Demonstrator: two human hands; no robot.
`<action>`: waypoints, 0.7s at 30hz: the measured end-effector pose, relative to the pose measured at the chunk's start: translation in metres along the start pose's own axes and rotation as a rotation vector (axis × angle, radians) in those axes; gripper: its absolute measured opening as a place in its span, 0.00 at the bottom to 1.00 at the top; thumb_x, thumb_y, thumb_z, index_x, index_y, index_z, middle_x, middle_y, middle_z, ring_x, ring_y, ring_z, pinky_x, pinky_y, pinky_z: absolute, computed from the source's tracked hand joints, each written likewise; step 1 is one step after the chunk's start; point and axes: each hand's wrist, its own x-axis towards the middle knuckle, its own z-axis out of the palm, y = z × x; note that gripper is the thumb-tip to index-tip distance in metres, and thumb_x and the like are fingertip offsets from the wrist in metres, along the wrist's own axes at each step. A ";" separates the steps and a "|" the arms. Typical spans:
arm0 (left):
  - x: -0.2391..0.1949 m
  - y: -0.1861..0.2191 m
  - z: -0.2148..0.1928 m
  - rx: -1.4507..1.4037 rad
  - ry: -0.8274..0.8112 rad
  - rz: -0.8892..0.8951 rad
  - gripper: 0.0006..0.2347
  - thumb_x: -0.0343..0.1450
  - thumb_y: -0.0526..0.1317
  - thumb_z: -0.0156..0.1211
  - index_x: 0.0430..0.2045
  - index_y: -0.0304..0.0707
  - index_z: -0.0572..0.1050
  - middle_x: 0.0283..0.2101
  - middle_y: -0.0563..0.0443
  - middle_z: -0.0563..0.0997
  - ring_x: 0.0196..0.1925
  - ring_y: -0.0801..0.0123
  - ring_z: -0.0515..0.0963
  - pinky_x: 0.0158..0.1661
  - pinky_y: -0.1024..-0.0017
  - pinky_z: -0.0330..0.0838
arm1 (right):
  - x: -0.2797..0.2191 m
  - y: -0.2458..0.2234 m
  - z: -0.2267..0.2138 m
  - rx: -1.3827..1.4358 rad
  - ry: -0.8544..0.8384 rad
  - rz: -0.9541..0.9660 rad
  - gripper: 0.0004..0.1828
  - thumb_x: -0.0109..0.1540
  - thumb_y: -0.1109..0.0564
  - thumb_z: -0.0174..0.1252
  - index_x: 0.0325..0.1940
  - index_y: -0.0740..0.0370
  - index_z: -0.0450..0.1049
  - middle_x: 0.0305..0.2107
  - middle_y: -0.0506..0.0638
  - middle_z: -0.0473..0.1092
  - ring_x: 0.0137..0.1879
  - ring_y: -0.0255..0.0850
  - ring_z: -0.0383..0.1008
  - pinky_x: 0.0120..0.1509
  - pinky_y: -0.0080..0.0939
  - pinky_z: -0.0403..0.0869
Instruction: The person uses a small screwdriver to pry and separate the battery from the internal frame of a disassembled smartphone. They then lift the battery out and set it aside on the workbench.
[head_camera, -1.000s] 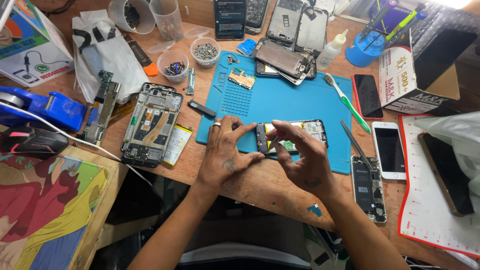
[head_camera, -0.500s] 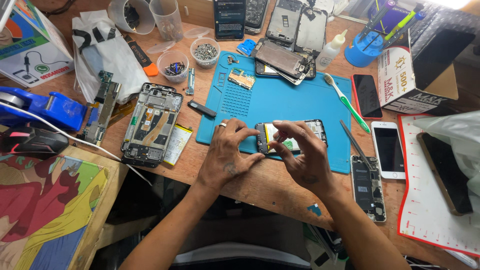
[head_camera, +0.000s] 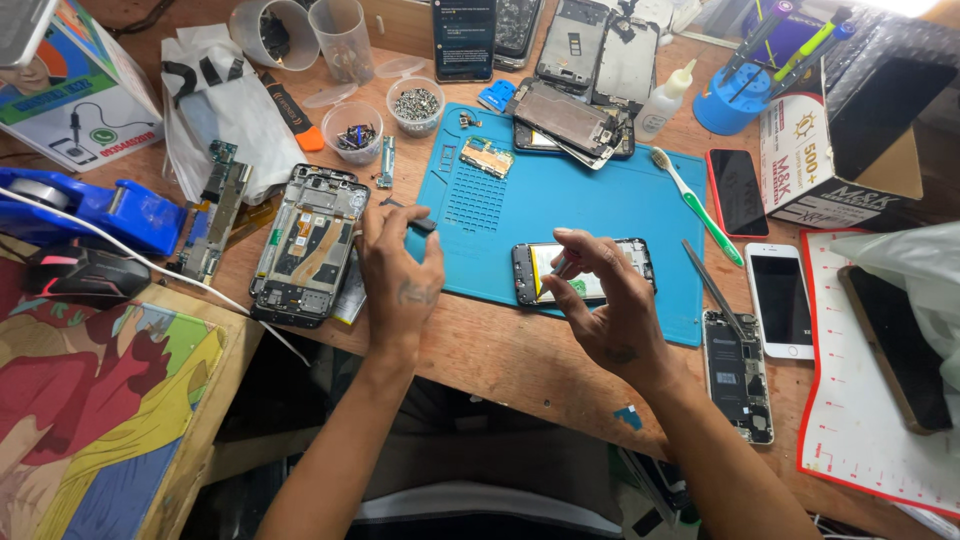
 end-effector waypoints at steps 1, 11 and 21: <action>-0.001 0.004 -0.001 0.026 -0.012 -0.002 0.13 0.66 0.32 0.66 0.44 0.31 0.78 0.45 0.42 0.73 0.50 0.52 0.75 0.56 0.58 0.69 | 0.000 0.000 0.000 0.002 0.001 -0.009 0.26 0.66 0.61 0.63 0.67 0.61 0.65 0.41 0.53 0.73 0.48 0.39 0.78 0.55 0.43 0.79; 0.009 0.011 0.005 0.064 -0.018 -0.064 0.21 0.64 0.34 0.68 0.51 0.27 0.74 0.46 0.36 0.70 0.50 0.47 0.74 0.54 0.56 0.68 | 0.000 -0.002 0.002 0.008 0.015 -0.046 0.25 0.65 0.61 0.64 0.66 0.61 0.66 0.40 0.53 0.73 0.46 0.40 0.78 0.53 0.42 0.80; 0.003 -0.001 0.006 0.006 0.127 -0.052 0.06 0.68 0.26 0.53 0.37 0.26 0.73 0.41 0.39 0.73 0.39 0.53 0.79 0.42 0.59 0.74 | -0.001 -0.002 0.001 0.010 0.013 -0.061 0.25 0.65 0.61 0.63 0.66 0.60 0.65 0.39 0.52 0.74 0.47 0.39 0.78 0.52 0.41 0.80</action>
